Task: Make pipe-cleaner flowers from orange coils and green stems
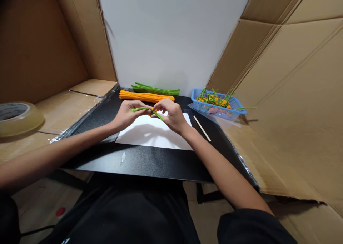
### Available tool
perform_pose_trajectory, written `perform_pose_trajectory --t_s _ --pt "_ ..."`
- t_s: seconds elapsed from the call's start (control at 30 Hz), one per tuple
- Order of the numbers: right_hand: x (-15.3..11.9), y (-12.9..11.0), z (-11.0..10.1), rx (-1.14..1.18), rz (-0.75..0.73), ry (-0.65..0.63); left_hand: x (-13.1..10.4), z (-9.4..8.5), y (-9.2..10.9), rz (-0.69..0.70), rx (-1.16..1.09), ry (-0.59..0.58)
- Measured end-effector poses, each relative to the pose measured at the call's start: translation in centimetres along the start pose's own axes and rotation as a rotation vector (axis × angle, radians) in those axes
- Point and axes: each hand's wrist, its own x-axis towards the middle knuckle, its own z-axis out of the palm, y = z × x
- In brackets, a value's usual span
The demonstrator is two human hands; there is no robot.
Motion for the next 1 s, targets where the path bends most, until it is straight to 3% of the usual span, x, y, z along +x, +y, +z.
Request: perform_pose_trajectory --t_s 0.43,0.7,1.0 --pt "-0.4 -0.1 0.1 -0.087 -0.081 0.025 -0.1 0.5 0.2 -0.042 -0.021 -0.067" --pt "0.0 -0.9 0.0 -0.041 -0.009 0.026 -0.1 0.7 0.0 -0.031 -0.121 0.040" --pt "0.3 -0.9 0.4 -0.038 0.080 0.020 -0.5 0.7 -0.1 0.026 -0.028 -0.007"
